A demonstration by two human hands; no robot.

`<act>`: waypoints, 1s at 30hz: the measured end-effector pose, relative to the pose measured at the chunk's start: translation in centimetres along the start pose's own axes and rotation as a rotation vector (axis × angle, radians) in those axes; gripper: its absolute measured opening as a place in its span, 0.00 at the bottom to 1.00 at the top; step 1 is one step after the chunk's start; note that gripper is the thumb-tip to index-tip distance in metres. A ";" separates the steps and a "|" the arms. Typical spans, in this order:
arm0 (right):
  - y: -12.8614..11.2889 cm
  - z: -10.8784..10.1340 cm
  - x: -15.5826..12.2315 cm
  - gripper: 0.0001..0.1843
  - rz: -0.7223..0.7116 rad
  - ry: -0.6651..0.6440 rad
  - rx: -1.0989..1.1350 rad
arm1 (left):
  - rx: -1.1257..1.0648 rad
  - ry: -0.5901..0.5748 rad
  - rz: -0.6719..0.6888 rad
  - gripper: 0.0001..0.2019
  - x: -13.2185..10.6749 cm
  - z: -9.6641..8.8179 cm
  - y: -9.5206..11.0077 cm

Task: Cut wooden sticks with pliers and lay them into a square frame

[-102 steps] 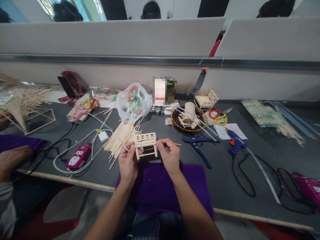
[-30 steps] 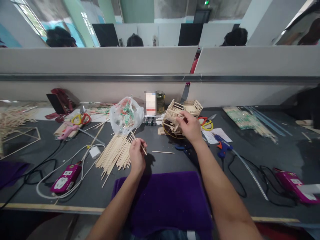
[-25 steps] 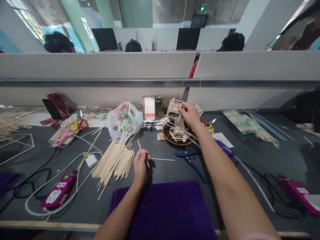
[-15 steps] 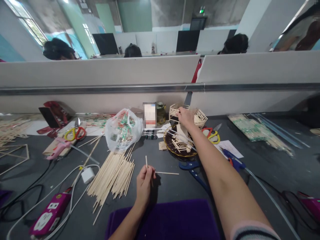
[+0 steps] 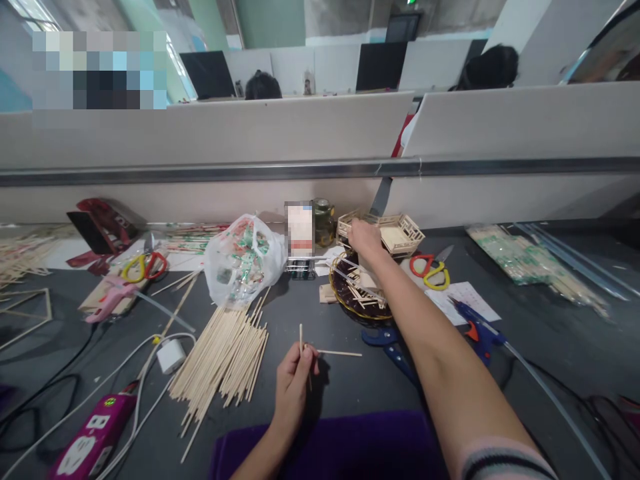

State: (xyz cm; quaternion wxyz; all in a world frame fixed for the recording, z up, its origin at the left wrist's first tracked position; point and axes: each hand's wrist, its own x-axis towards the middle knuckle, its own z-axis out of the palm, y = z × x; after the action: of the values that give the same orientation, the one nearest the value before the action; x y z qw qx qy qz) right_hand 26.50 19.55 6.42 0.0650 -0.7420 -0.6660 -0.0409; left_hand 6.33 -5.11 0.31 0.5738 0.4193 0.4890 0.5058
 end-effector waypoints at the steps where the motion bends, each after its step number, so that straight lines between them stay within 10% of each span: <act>1: -0.1 0.1 -0.2 0.17 -0.001 -0.013 -0.005 | 0.002 -0.002 0.001 0.21 0.0 0.0 0.0; 10: -0.4 -0.5 -1.3 0.20 -0.071 0.018 0.003 | -0.067 0.086 0.015 0.20 0.8 -0.4 0.1; 15: -0.4 -4.0 -7.4 0.14 -0.140 0.205 0.373 | -0.212 0.284 0.014 0.20 1.8 -1.2 0.8; 22: -3.2 -2.5 -20.4 0.04 -0.491 -0.411 0.341 | -0.466 0.210 -0.079 0.17 3.1 -2.7 0.7; 30: -4.5 1.0 -23.1 0.09 -0.304 -0.466 0.129 | -0.399 0.118 -0.200 0.16 3.4 -3.1 0.0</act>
State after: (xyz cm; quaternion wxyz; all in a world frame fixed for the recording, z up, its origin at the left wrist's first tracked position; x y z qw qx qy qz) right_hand 19.50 -2.51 2.21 -0.0494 -0.6171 -0.7680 0.1640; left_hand 3.33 -1.75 -0.68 0.6632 0.2165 0.4511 0.5567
